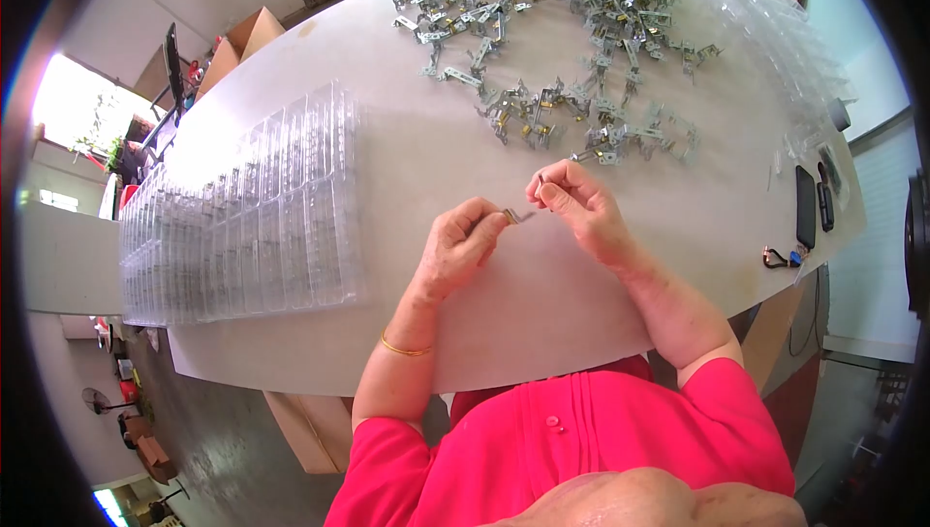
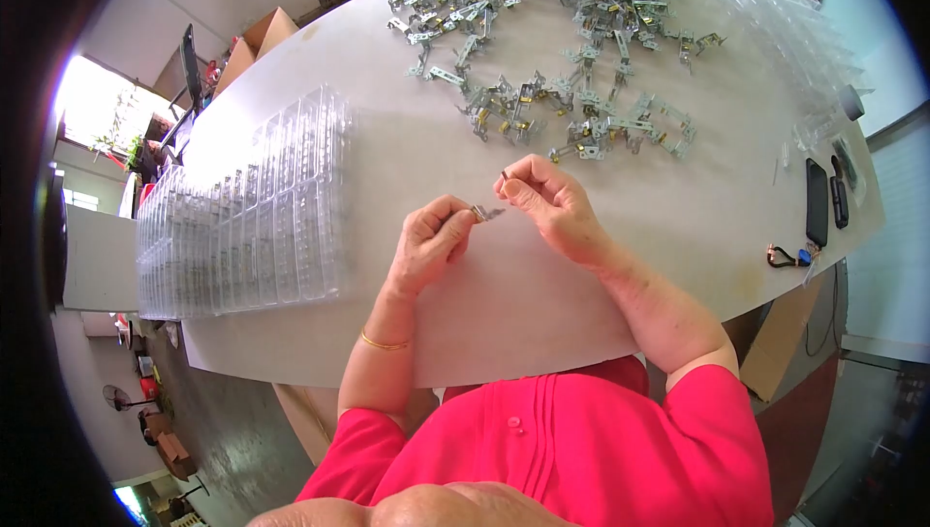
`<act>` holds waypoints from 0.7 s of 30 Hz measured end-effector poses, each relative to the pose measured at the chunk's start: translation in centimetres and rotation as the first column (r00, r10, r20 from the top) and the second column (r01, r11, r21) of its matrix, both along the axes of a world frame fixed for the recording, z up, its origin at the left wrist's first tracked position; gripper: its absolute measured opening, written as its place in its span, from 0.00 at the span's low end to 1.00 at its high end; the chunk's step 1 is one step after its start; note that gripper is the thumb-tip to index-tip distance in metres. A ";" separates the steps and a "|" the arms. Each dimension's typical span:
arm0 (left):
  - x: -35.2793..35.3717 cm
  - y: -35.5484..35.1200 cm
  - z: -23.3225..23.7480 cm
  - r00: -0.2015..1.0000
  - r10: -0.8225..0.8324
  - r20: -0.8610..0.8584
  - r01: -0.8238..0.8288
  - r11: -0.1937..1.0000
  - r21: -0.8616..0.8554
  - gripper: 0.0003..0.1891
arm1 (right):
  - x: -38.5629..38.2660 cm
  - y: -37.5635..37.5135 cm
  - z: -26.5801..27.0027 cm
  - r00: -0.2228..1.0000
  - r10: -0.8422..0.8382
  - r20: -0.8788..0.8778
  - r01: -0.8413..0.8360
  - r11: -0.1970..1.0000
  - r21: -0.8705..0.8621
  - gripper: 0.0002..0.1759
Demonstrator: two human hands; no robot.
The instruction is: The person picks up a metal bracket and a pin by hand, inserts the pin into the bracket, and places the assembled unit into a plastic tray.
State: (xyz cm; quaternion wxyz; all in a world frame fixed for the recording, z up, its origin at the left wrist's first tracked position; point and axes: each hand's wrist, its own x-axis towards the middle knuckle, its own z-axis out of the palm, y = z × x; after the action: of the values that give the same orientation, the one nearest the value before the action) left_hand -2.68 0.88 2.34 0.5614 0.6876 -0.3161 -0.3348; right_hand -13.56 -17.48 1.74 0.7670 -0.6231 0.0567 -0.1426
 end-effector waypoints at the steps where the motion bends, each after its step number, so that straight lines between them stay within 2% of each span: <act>1: 0.2 0.0 0.1 0.996 0.045 -0.070 -0.046 0.999 0.000 0.11 | -0.1 0.0 0.3 0.998 -0.006 0.070 0.006 1.000 0.004 0.04; 2: 0.5 0.0 0.3 0.986 0.091 -0.141 -0.091 0.996 0.004 0.12 | -0.1 0.1 0.2 0.997 -0.007 0.072 0.007 1.000 0.002 0.04; 4: 0.7 0.1 -0.1 0.984 0.093 -0.150 -0.093 0.996 0.002 0.13 | -0.1 0.2 0.1 0.986 0.036 0.162 0.001 0.975 -0.221 0.02; 5: 0.7 0.1 -0.2 0.979 0.090 -0.181 -0.092 0.996 -0.006 0.14 | -0.1 0.3 0.3 0.986 0.036 0.164 0.001 0.975 -0.221 0.02; 7: 0.7 0.1 -0.2 0.973 0.087 -0.212 -0.092 0.996 -0.015 0.14 | -0.2 0.4 0.8 0.974 0.066 0.215 0.055 0.857 -0.513 0.04; 14: 0.7 0.3 0.4 0.932 -0.022 -0.361 0.018 1.000 -0.013 0.19 | -0.2 0.5 0.1 0.972 0.092 0.214 0.047 0.824 -0.565 0.05; 16: 0.7 0.4 0.7 0.913 -0.041 -0.406 0.034 0.999 -0.024 0.20 | -0.2 0.5 0.1 0.971 0.077 0.227 0.043 0.876 -0.481 0.04; 17: 0.7 0.4 0.7 0.870 -0.025 -0.492 0.008 0.999 -0.037 0.20 | -0.2 0.6 0.0 0.971 0.076 0.227 0.044 0.876 -0.481 0.04; 18: 0.7 0.3 0.8 0.819 -0.012 -0.574 -0.018 0.999 -0.047 0.21 | -0.3 0.7 -0.3 0.981 0.045 0.188 0.011 0.958 -0.287 0.02; 19: 0.9 0.3 0.5 0.819 -0.013 -0.573 -0.018 0.999 -0.048 0.21 | -0.3 0.8 -0.5 0.990 0.023 0.142 -0.012 0.997 -0.080 0.02; 20: 1.1 0.3 -0.2 0.865 -0.045 -0.499 -0.033 0.989 -0.145 0.21 | -0.2 0.6 -0.7 0.990 0.023 0.143 -0.012 0.997 -0.080 0.02; 21: 1.3 0.2 -0.6 0.906 -0.068 -0.418 -0.039 0.969 -0.243 0.23 | 0.0 0.1 -0.9 0.992 0.025 0.123 -0.031 0.999 0.044 0.02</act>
State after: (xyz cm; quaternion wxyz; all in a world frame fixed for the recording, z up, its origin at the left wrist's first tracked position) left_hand -1.38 1.12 1.69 0.6946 0.5215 -0.2312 -0.4384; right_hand -13.58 -17.34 0.84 0.7849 -0.5963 0.0041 -0.1685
